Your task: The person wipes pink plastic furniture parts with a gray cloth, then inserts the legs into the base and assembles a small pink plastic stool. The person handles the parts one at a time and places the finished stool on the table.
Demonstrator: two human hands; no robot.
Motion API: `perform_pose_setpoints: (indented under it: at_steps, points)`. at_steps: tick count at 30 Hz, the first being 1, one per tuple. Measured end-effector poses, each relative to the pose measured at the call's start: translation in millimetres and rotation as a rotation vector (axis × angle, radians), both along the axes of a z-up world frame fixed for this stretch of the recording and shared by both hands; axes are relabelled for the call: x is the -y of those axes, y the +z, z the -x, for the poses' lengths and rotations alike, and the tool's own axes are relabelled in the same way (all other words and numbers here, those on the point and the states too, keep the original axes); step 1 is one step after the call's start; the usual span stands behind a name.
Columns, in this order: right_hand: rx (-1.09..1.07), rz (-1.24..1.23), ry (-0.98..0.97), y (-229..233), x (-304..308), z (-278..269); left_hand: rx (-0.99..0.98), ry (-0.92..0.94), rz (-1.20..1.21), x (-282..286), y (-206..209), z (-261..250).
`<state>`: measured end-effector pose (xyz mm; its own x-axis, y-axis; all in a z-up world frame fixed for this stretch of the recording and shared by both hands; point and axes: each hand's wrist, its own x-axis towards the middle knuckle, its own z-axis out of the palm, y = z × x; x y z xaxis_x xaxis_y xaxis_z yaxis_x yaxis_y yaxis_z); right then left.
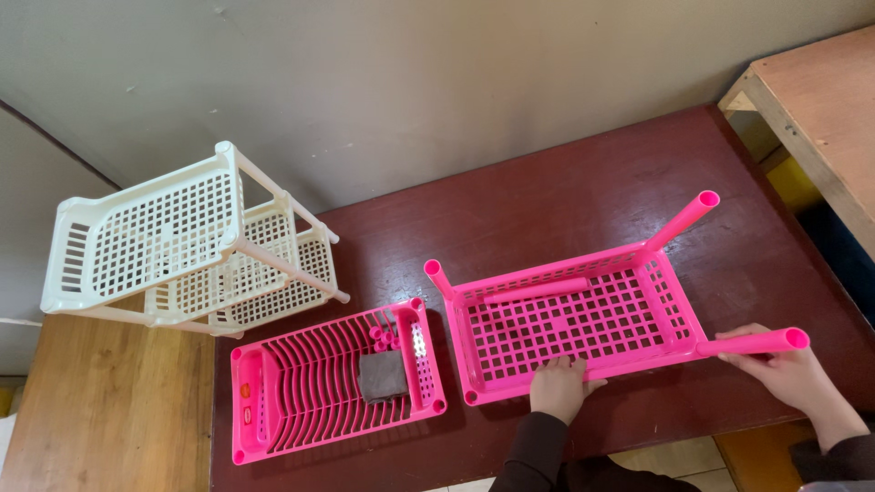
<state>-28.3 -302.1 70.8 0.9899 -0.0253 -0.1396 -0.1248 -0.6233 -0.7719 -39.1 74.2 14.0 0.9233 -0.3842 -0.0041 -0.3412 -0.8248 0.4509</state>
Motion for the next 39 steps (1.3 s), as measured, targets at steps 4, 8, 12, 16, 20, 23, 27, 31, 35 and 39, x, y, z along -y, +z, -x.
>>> perform_pose_setpoints:
  at_steps: [4, 8, 12, 16, 20, 23, 27, 31, 35, 39]
  points:
    - [-0.009, -0.114, 0.087, 11, -1, -6, 0.032, -0.003, 0.021, -1, -1, -1]
    - [0.004, -0.069, 0.008, 26, -16, -5, -0.003, -0.002, 0.004, 0, -1, 0]
    - [-0.161, 0.279, -0.173, 32, -34, 5, 0.054, 0.007, 0.016, 1, -3, 1]
    - [-0.039, 0.093, -0.169, 23, -34, 8, 0.067, 0.006, 0.017, -1, -3, 1]
    - [0.011, -0.169, 0.028, 13, -10, -2, 0.009, -0.01, 0.011, 0, -2, -1]
    - [0.044, -0.158, 0.045, 9, -7, -3, 0.009, -0.012, 0.005, -1, 0, -1]
    - [-0.048, 0.096, -0.156, 13, -22, 7, 0.02, -0.005, -0.001, -1, 1, 1]
    - [0.063, 0.051, -0.199, 15, -33, 13, 0.065, 0.001, 0.011, -1, 1, 1]
    - [-0.031, -0.01, -0.147, 8, -22, 8, 0.065, 0.002, 0.024, -1, 1, 1]
    - [-0.015, -0.139, 0.055, 3, -5, -4, 0.007, -0.021, 0.005, -1, 2, -1]
